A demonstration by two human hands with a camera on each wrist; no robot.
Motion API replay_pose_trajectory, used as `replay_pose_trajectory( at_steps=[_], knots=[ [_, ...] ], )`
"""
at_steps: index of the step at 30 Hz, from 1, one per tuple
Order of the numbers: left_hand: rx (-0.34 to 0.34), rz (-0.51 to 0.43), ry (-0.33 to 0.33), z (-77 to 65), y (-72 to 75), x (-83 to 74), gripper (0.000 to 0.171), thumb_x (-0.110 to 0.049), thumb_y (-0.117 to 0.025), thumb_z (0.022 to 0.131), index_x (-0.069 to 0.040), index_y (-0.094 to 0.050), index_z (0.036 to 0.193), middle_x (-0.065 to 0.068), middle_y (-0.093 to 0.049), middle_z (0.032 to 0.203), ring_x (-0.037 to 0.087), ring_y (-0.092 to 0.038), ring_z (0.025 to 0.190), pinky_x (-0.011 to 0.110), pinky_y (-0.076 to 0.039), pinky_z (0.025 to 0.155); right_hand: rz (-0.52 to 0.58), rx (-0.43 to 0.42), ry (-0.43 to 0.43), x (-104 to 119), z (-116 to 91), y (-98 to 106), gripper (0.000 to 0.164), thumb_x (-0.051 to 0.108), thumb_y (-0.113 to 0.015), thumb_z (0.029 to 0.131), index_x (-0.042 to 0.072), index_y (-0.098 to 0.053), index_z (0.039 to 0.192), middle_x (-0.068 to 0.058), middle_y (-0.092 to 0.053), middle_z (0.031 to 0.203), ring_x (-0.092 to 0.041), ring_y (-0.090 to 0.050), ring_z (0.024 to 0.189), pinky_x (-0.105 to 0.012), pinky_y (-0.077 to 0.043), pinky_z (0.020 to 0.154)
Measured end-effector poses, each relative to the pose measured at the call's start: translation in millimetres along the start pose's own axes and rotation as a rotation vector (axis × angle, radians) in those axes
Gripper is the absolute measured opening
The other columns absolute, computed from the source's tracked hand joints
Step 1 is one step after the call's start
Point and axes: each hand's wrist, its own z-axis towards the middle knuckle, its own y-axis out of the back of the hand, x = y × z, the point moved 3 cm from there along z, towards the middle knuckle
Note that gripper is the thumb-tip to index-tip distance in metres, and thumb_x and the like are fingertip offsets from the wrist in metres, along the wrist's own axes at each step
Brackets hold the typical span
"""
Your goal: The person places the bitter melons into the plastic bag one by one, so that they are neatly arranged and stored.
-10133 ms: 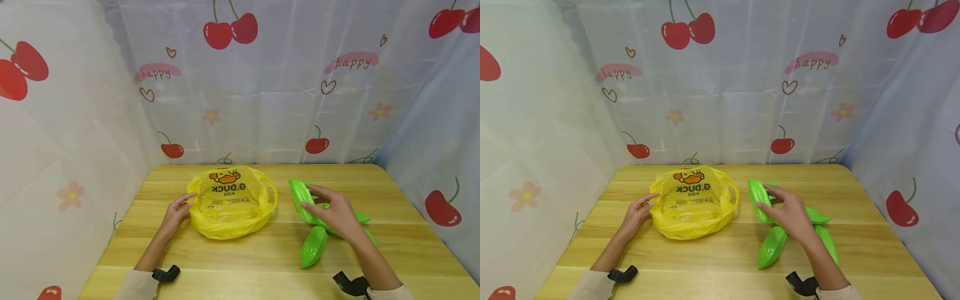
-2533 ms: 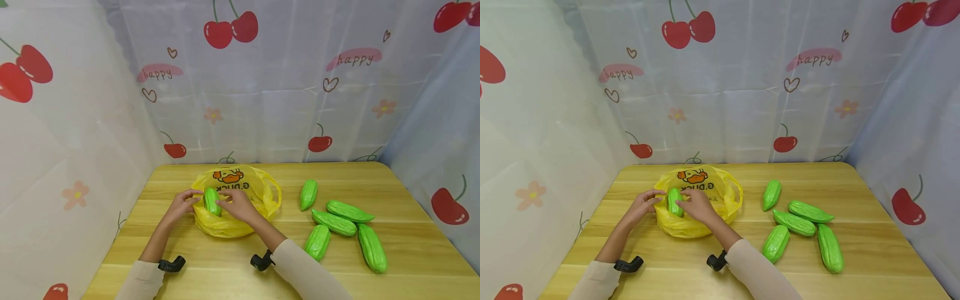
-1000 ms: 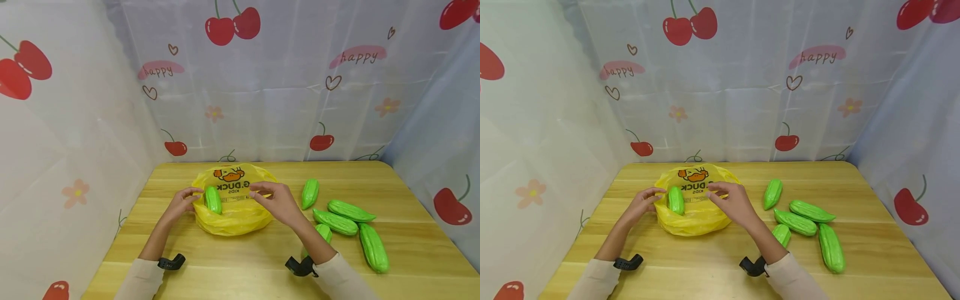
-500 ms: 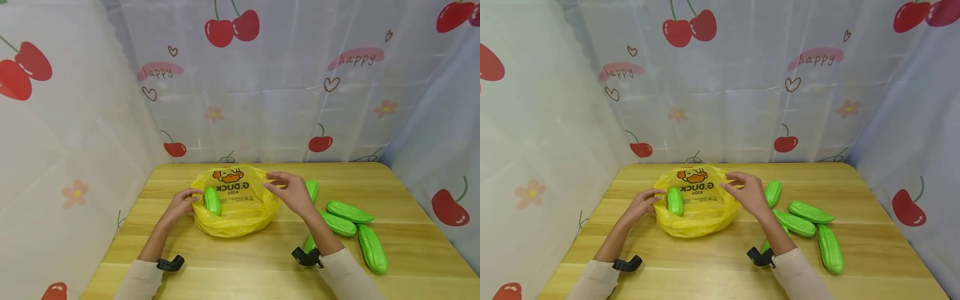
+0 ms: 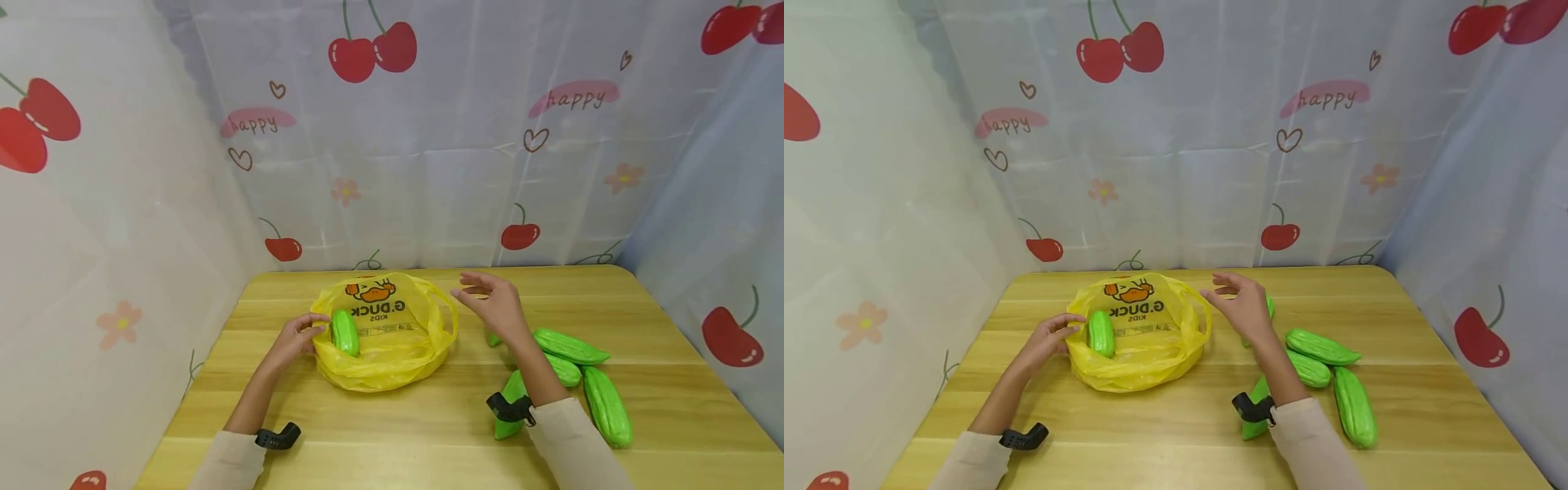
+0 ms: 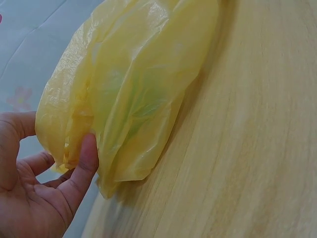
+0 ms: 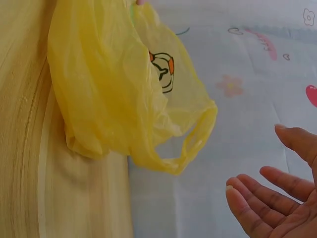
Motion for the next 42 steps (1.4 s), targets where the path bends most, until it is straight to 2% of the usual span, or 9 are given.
replay_pose_trajectory(
  at_steps=[7,14,20,25,29,36,42],
  knots=[
    [-0.008,0.001,-0.006,0.4,0.9,1.6,0.034,-0.018,-0.06,0.104,0.0,-0.062,0.132,0.01,-0.042,0.102,0.02,-0.055,0.086,0.035,-0.059,0.066,-0.007,-0.007,-0.056,-16.0,5.0,10.4,0.056,0.034,-0.079,0.09,0.009,-0.063,0.138,-0.014,-0.068,0.127,-0.03,-0.067,0.112,-0.037,-0.058,0.085],
    [0.002,-0.01,0.002,-0.7,2.4,0.7,0.037,-0.02,-0.06,0.104,0.002,-0.06,0.134,0.014,-0.045,0.11,0.021,-0.059,0.085,0.036,-0.059,0.066,-0.015,-0.003,-0.094,-25.9,8.4,17.8,0.061,0.037,-0.078,0.091,0.008,-0.059,0.142,-0.017,-0.066,0.131,-0.033,-0.064,0.117,-0.048,-0.055,0.092],
    [-0.004,-0.005,-0.002,-1.0,4.8,-1.0,0.035,-0.019,-0.06,0.104,0.001,-0.062,0.133,0.015,-0.048,0.112,0.022,-0.06,0.085,0.034,-0.059,0.066,-0.038,-0.003,-0.116,-34.6,10.6,24.1,0.065,0.041,-0.077,0.091,0.009,-0.057,0.144,-0.018,-0.064,0.133,-0.034,-0.062,0.12,-0.045,-0.055,0.093],
    [-0.008,-0.012,-0.008,0.0,4.1,-0.7,0.033,-0.019,-0.061,0.103,-0.002,-0.063,0.131,0.013,-0.05,0.115,0.022,-0.06,0.087,0.034,-0.059,0.066,-0.07,-0.012,-0.126,-41.9,9.8,32.3,0.067,0.039,-0.076,0.092,0.006,-0.055,0.146,-0.022,-0.063,0.134,-0.037,-0.061,0.121,-0.05,-0.054,0.095],
    [0.002,-0.015,-0.009,1.4,4.3,0.8,0.033,-0.018,-0.06,0.104,-0.001,-0.063,0.132,0.017,-0.05,0.12,0.022,-0.061,0.086,0.034,-0.059,0.066,-0.085,-0.027,-0.138,-47.5,9.6,36.2,0.066,0.037,-0.076,0.093,0.004,-0.054,0.146,-0.024,-0.063,0.133,-0.039,-0.061,0.12,-0.052,-0.053,0.096],
    [0.017,-0.009,-0.012,2.2,4.3,-0.7,0.036,-0.018,-0.06,0.103,0.002,-0.061,0.134,0.022,-0.05,0.143,0.019,-0.063,0.085,0.033,-0.059,0.066,-0.082,-0.035,-0.192,-53.4,5.7,38.1,0.068,0.037,-0.075,0.093,0.0,-0.052,0.146,-0.027,-0.06,0.134,-0.041,-0.06,0.122,-0.05,-0.051,0.1],
    [0.028,-0.015,-0.027,1.5,2.4,0.3,0.038,-0.017,-0.061,0.103,0.004,-0.059,0.135,0.024,-0.048,0.145,0.019,-0.062,0.089,0.034,-0.059,0.066,-0.11,-0.038,-0.231,-52.5,2.4,44.4,0.071,0.039,-0.075,0.093,0.002,-0.05,0.148,-0.027,-0.058,0.137,-0.042,-0.058,0.124,-0.052,-0.051,0.099]
  ],
)
